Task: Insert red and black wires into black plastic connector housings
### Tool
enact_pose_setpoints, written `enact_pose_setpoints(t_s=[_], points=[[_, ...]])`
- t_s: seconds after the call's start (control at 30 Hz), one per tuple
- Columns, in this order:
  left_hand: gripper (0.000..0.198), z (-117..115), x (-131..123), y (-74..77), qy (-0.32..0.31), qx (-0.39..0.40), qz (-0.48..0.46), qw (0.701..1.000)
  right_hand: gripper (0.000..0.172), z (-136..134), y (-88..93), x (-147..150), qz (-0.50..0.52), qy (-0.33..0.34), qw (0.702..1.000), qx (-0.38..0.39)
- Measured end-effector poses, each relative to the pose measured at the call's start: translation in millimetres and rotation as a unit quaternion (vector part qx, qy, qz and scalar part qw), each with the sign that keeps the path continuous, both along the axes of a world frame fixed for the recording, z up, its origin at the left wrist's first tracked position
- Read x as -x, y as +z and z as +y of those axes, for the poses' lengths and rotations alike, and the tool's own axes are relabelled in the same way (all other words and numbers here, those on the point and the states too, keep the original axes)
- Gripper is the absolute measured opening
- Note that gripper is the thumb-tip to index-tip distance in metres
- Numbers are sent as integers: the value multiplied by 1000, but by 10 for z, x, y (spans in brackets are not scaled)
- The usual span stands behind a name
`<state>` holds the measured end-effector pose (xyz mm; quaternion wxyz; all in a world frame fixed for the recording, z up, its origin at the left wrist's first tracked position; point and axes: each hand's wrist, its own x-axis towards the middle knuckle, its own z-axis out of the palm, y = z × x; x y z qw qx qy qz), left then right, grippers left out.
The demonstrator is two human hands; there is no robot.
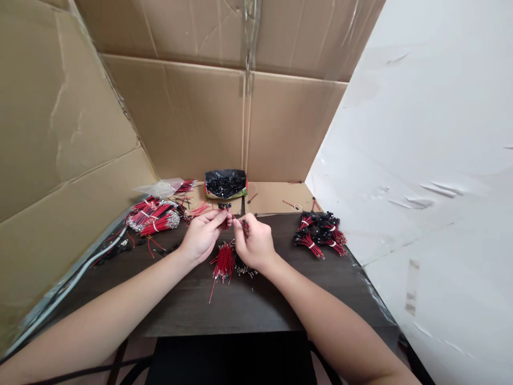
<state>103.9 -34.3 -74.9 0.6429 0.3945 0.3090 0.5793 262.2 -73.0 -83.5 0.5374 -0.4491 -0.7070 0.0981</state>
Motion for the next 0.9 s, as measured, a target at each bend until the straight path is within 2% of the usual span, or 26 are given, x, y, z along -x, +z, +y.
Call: enact_pose_setpoints(t_s=[0.2, 0.4, 0.63, 0.77, 0.9], points=[[34, -103, -58, 2, -18, 6, -2, 1000, 29, -16, -58, 59, 4, 38, 998, 40], [35, -105, -38, 19, -27, -36, 66, 997, 29, 6, -66, 45, 16, 67, 997, 42], [38, -82, 11, 39, -3, -86, 161, 983, 21, 16, 69, -58, -80, 68, 994, 25], [36, -56, 42, 45, 19, -115, 196, 974, 20, 66, 169, -152, -26, 52, 997, 44], [38, -52, 58, 78, -7, -120, 212, 970, 30, 133, 171, -199, 32, 50, 997, 46]])
